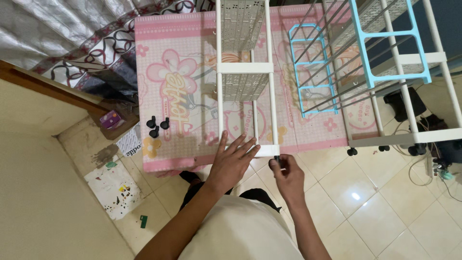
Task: The person assembles a white plastic rolling cart by attaching wheels to the base and connecting the frame sections. They handle the cart frame, wheels, and plastic connectors by hand, positioning and snapping parts together on a patterned mat.
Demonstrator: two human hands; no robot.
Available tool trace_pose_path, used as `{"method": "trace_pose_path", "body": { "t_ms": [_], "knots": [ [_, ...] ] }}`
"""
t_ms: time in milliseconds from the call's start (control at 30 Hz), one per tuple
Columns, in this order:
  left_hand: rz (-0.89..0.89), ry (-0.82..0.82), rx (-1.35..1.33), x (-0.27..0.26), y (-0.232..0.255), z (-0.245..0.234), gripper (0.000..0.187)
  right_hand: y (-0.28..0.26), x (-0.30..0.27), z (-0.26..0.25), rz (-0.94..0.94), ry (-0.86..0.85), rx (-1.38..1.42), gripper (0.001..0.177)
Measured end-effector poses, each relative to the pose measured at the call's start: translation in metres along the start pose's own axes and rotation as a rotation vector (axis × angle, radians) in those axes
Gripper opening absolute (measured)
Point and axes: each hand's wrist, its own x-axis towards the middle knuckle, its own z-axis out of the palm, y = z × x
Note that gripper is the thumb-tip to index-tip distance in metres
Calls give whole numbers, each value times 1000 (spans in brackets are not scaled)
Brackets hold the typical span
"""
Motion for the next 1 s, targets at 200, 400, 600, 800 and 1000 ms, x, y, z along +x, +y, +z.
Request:
{"method": "trace_pose_path", "body": {
  "t_ms": [200, 400, 600, 800, 1000],
  "knots": [
    [7, -14, 41, -1, -2, 2, 48, -29, -3, 5, -9, 25, -246, 37],
    [8, 43, 35, 0, -1, 4, 46, -28, -7, 9, -24, 28, -61, 30],
    [-6, 36, 38, 0, 0, 3, 47, -23, -9, 14, 81, 50, 21, 30],
    [-10, 13, 11, 0, -1, 2, 47, -4, -6, 15, -12, 11, 67, 29],
    [-4, 53, -19, -1, -1, 3, 45, 18, -15, 18, -127, -69, 137, 27]
  ]
}}
